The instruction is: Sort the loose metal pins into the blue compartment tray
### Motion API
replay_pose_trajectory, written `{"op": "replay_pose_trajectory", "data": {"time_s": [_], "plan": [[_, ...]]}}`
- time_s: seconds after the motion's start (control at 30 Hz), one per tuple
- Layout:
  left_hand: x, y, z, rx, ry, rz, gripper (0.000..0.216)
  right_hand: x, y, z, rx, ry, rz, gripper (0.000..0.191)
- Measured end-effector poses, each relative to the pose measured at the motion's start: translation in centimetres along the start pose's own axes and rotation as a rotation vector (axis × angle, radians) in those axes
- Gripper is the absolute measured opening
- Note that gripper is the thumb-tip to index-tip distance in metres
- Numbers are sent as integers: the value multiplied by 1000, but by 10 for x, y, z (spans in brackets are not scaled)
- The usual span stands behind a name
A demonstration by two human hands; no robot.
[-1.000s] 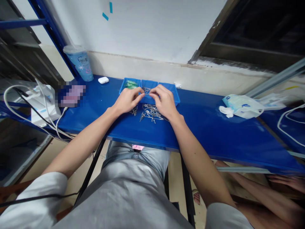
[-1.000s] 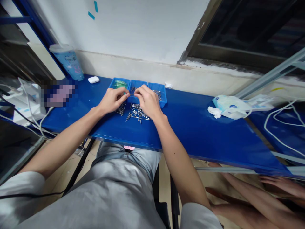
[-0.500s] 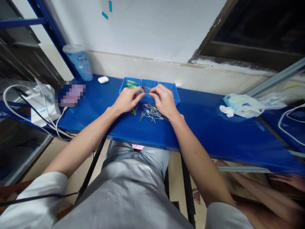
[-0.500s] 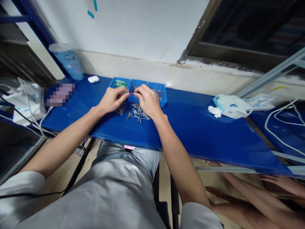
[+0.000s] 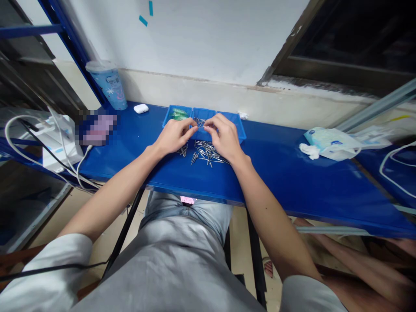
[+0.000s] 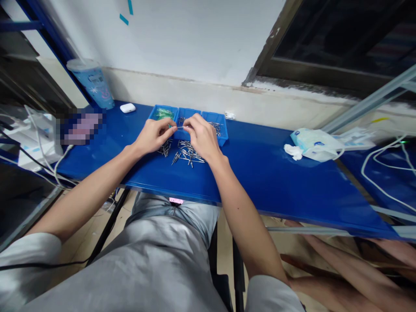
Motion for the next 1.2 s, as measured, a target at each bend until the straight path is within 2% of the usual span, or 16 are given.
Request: {"op": "replay_pose_trajectory", "data": {"time_s": [0.47, 1.2], "plan": [[0, 0, 0, -3, 8, 3, 33, 0, 0, 1, 6, 10, 5, 30], [0, -1, 0, -12, 8, -8, 30, 0, 0, 1, 7, 18, 10, 25]]}}
Point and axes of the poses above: each hand's wrist, its own z-axis away from the middle knuckle, its own y-axis out of the palm, x = y × z, the point moved 4 cm from there along -z, towards the middle knuckle, and after that the axes turned 15 degrees about -z, right-handed, at the moved point
